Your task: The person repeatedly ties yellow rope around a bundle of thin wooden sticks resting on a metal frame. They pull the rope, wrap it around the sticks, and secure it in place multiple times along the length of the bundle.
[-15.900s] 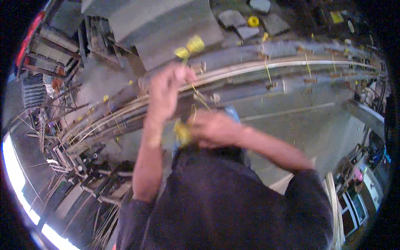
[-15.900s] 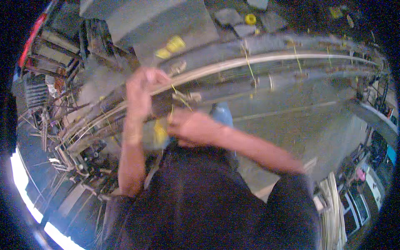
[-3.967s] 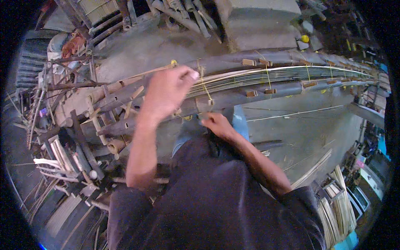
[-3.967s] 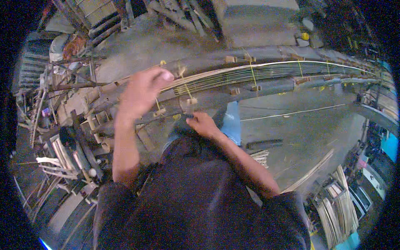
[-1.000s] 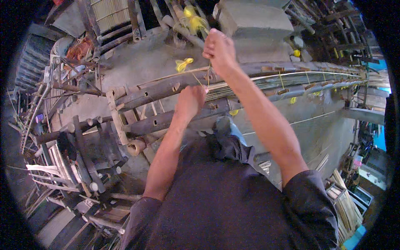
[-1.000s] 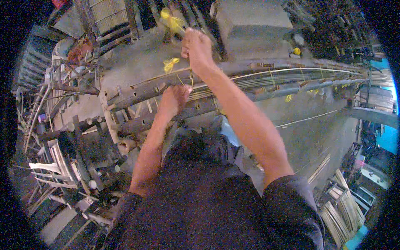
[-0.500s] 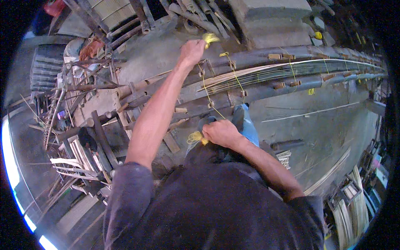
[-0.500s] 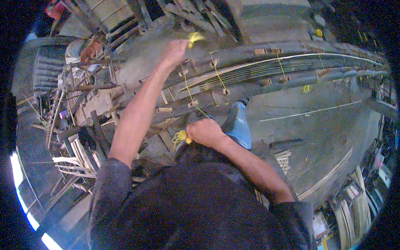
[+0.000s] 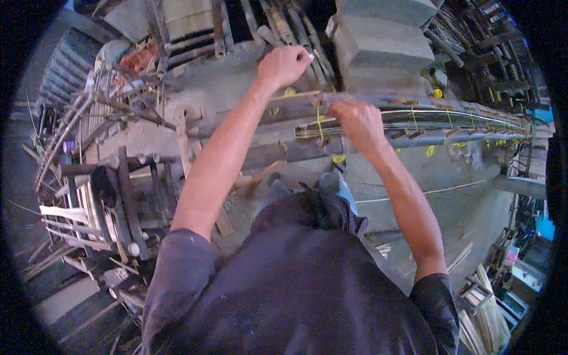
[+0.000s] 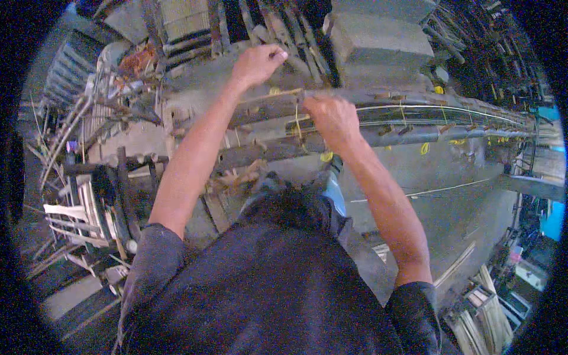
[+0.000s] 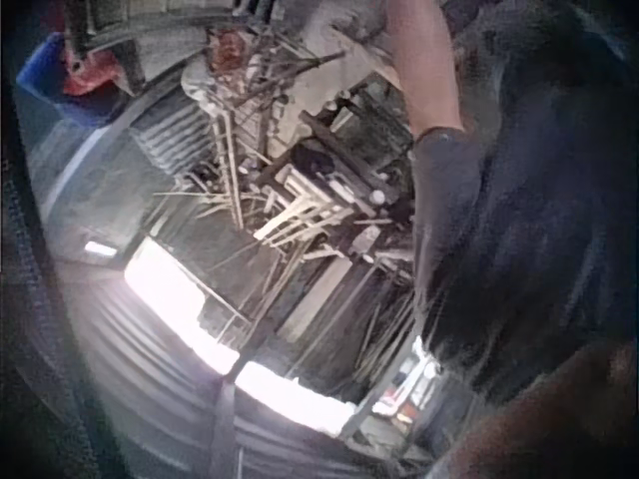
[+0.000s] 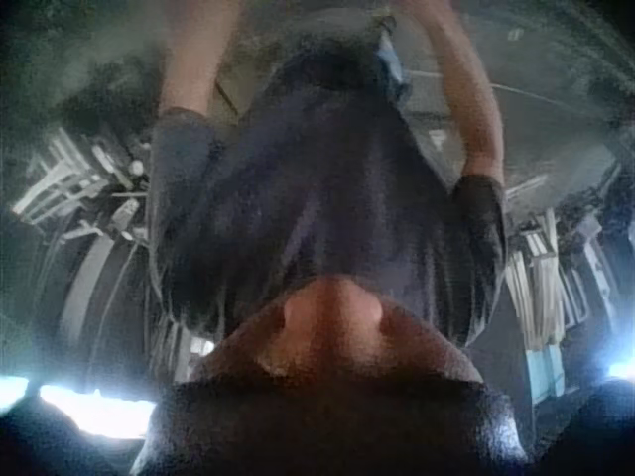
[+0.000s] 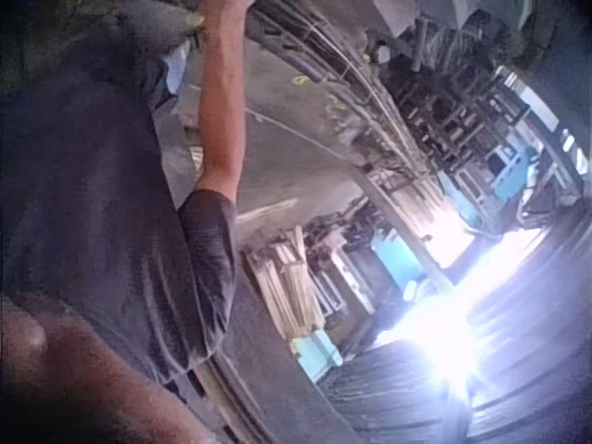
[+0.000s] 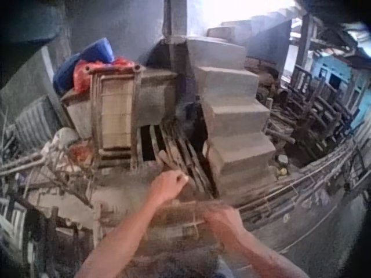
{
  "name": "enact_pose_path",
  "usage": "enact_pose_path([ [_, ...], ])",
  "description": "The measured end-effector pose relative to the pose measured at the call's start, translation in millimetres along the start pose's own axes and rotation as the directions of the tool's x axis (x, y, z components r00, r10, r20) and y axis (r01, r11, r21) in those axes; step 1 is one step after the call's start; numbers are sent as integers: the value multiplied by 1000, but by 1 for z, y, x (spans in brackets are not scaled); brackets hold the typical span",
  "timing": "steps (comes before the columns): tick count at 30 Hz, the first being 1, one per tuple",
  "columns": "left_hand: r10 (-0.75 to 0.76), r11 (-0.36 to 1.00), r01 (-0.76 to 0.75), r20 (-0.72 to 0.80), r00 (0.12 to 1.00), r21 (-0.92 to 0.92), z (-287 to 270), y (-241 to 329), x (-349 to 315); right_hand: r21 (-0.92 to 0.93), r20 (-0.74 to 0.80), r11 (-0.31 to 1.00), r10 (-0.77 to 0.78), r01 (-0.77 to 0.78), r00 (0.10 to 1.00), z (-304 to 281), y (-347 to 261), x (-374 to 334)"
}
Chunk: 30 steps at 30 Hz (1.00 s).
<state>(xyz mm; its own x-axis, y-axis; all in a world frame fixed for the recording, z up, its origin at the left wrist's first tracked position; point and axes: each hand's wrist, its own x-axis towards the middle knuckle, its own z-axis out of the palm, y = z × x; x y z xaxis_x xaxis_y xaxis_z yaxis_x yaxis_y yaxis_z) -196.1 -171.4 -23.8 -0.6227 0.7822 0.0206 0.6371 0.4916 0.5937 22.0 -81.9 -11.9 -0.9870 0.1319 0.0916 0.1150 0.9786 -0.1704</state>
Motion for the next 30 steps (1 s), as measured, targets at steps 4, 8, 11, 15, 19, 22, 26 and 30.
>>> enact_pose_path([
  [4, 32, 999, -32, 5, 999, 11, -24, -9, -12, -131, 199, 991, 63, -37, 978, 2, -6, 23],
  [8, 63, 994, -68, -59, 996, -82, -52, -23, -28, 352, -230, 926, 227, -137, 946, -41, -36, -8],
  [11, 188, 959, -203, -92, 978, -199, -64, 23, 16, 404, 11, 893, 213, -199, 977, -66, -49, -33],
  [15, 439, 805, -508, -269, 857, -306, -66, 116, 31, 868, 174, 440, 161, -229, 971, -60, -15, -78],
  [19, 334, 533, -469, -334, 881, -704, -144, 160, -117, 860, 105, 443, 328, -251, 939, -99, 8, -107],
  [22, 362, 488, -244, -60, 930, -838, -160, 185, -153, 846, 174, 398, 425, -356, 888, -99, 26, -141],
  [26, 731, 665, -606, 211, 649, -437, -82, 290, -92, 886, 310, 165, 481, -432, 820, -26, 82, -213],
  [30, 880, 360, -873, 432, 200, -329, -22, 386, -80, 731, 428, -158, 864, -664, 265, 124, 130, -346],
])
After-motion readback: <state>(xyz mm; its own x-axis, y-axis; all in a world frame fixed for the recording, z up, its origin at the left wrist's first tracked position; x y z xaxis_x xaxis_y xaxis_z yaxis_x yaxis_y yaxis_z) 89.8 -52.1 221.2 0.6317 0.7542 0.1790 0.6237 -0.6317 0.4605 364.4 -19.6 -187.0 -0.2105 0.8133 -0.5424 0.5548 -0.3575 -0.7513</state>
